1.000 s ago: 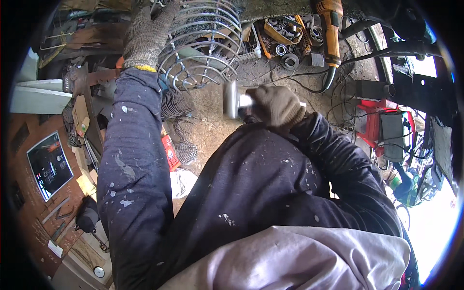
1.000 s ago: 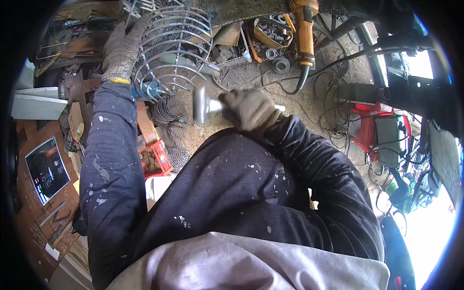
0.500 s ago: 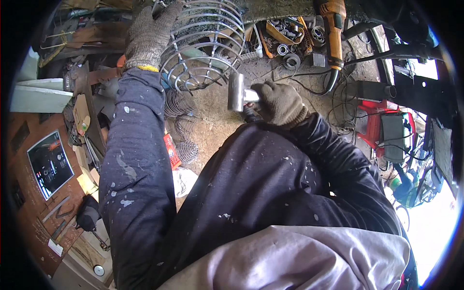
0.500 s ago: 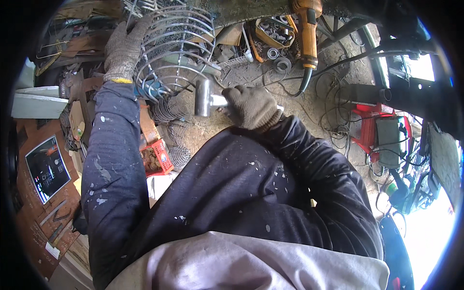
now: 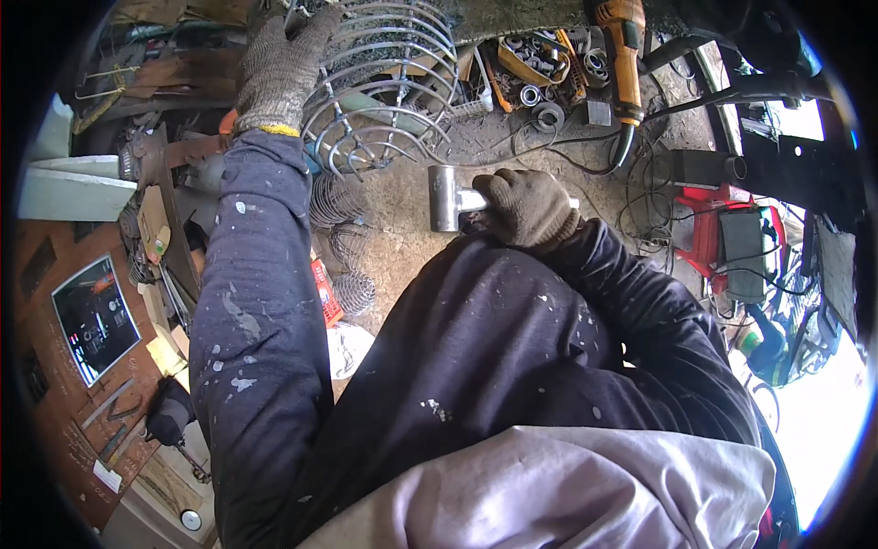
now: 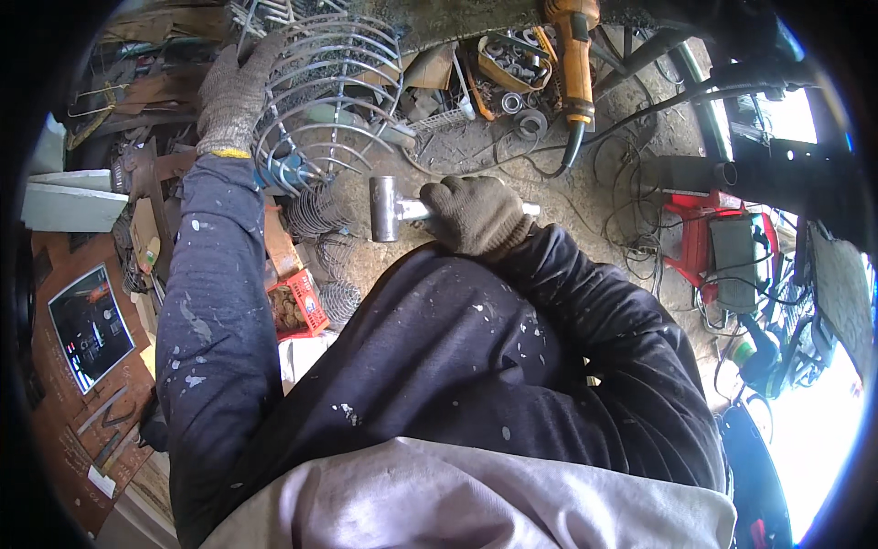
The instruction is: The person welds and hammers a metal wire cage structure on a workbench.
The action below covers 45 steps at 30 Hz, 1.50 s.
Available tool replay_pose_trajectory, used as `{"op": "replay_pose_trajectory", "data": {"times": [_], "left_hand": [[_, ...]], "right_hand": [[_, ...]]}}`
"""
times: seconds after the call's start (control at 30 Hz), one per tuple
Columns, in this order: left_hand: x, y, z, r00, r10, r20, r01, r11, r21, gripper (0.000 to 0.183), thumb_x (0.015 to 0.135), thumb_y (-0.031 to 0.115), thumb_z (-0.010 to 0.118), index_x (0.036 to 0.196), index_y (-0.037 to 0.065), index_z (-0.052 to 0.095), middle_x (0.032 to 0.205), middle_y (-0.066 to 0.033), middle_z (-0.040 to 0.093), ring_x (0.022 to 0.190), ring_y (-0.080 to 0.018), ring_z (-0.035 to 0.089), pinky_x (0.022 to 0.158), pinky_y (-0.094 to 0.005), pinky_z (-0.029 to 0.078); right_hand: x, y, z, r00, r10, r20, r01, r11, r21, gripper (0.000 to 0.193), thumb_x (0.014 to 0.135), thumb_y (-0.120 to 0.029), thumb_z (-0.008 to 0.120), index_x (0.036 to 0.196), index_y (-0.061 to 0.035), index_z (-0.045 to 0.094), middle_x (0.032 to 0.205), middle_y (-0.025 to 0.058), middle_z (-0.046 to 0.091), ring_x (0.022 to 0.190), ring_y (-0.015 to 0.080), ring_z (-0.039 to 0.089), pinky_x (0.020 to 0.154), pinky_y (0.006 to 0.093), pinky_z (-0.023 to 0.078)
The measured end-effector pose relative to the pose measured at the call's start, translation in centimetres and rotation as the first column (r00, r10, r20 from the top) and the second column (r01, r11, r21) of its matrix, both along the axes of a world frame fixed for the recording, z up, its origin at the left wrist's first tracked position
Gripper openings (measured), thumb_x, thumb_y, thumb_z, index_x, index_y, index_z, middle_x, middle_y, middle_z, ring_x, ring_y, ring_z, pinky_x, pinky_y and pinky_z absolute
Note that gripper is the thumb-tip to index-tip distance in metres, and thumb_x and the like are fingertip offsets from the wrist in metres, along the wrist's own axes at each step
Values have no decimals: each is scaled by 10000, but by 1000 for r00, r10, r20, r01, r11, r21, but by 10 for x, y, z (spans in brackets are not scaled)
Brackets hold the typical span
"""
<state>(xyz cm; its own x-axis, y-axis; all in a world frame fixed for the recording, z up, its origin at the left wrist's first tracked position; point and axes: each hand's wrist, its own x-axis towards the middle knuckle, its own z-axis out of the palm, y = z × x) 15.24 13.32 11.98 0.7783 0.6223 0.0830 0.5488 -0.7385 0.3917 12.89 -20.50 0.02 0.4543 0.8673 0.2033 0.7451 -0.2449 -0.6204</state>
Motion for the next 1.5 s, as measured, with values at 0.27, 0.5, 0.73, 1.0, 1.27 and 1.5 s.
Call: {"op": "replay_pose_trajectory", "data": {"times": [0.27,0.5,0.73,1.0,1.27,1.5], "left_hand": [[10,8,-10,999,-7,-50,9,999,43,873,772,757,617,1268,39,641,1261,-225,642,1185,-385,598,1032,-465,422],[3,-10,3,997,58,55,-44,973,-225,880,769,757,627,1274,37,638,1265,-227,638,1190,-378,597,1038,-459,421],[3,13,-10,999,15,-37,-13,999,41,890,768,750,636,1286,27,620,1261,-243,634,1195,-392,588,1042,-461,417],[3,-1,0,998,9,-62,-7,999,32,876,763,749,639,1273,37,637,1249,-233,641,1163,-387,607,1017,-460,440],[2,13,-8,998,22,-63,-16,995,96,813,780,709,653,1256,50,653,1235,-199,659,1147,-339,621,1011,-439,445],[3,5,0,999,-9,-50,8,1000,-15,840,771,725,648,1279,57,638,1264,-212,640,1191,-377,593,1039,-461,420]], "right_hand": [[4,-6,9,997,-39,-72,32,996,-89,359,812,-252,682,1124,-99,595,873,133,658,812,353,678,700,462,548],[27,5,6,999,26,-29,-31,979,-202,316,855,-298,667,1064,-76,585,831,127,653,747,336,670,660,447,543],[6,-1,1,981,173,89,-170,985,-41,229,808,-209,686,983,-82,613,779,119,645,685,322,670,584,435,539],[-1,-4,3,994,102,49,-100,994,-43,292,827,-294,696,1019,-85,628,805,128,660,729,326,681,617,437,541],[-7,-3,-3,990,136,34,-133,987,-89,278,829,-294,682,992,-79,618,773,108,653,708,307,687,618,446,546],[19,6,-6,1000,16,23,-14,996,-87,266,825,-267,667,996,-74,606,799,114,648,756,302,689,646,439,550]]}}
